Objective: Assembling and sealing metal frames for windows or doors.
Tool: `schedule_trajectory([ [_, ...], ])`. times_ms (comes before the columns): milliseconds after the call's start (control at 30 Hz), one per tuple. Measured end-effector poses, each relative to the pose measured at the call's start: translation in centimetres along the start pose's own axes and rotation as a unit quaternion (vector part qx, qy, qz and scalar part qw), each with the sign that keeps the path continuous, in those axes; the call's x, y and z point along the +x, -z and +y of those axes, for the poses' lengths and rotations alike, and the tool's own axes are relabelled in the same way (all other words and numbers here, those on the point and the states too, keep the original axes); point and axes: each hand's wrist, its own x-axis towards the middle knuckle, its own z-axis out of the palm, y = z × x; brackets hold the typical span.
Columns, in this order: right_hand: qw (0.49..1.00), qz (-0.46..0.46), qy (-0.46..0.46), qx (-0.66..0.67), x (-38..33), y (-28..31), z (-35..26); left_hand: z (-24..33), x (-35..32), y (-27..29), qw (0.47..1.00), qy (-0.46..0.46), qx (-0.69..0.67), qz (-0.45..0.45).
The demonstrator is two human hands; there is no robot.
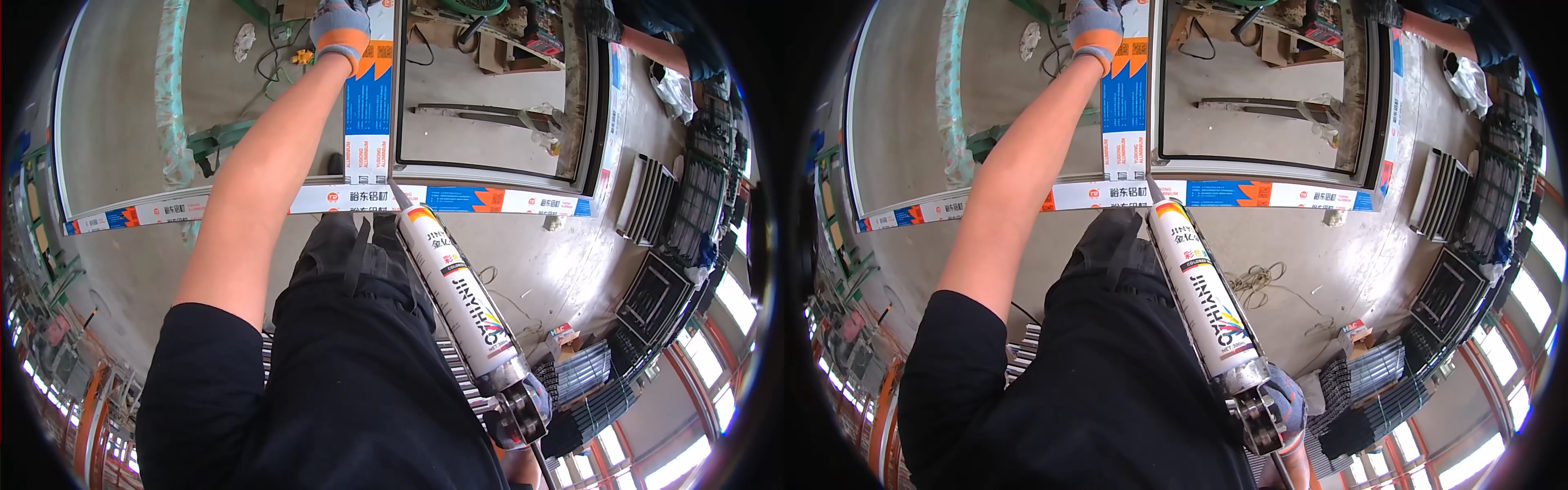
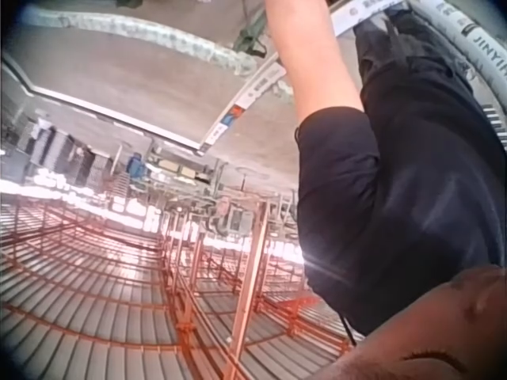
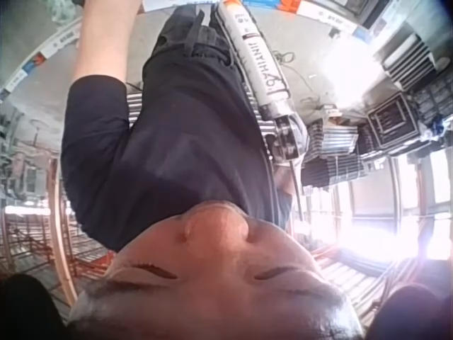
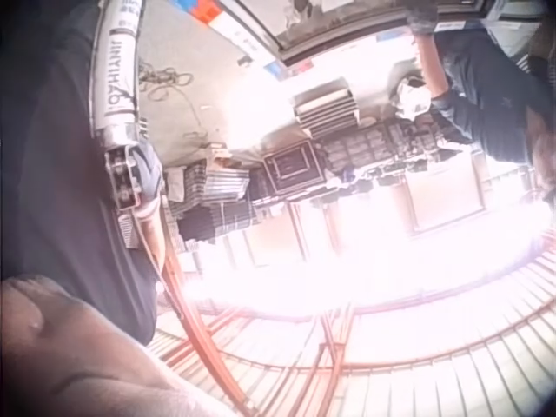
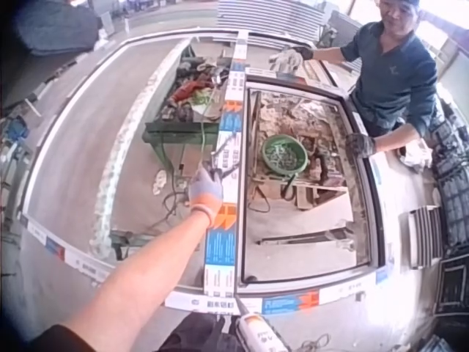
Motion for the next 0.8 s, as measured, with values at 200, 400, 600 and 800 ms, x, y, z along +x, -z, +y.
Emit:
schedule_trajectory([
  [200, 0.997, 0.015, -0.070, 0.030, 1.0, 0.0, -1.8, -0.1, 0.0, -0.2, 0.999, 0.014, 0.029, -0.005],
  [400, 0.998, 0.060, 0.003, -0.011, -0.4, -0.6, 0.0, 0.1, 0.0, -0.2, 0.999, 0.012, 0.020, -0.023],
  [600, 0.995, 0.032, -0.081, -0.046, -7.0, -1.0, 3.7, -0.8, 0.1, -1.2, 0.998, 0.027, 0.057, 0.000],
  [800, 0.997, 0.062, 0.026, 0.046, -8.3, -1.2, 5.7, -1.2, 0.0, -1.5, 0.998, -0.008, 0.044, 0.032],
])
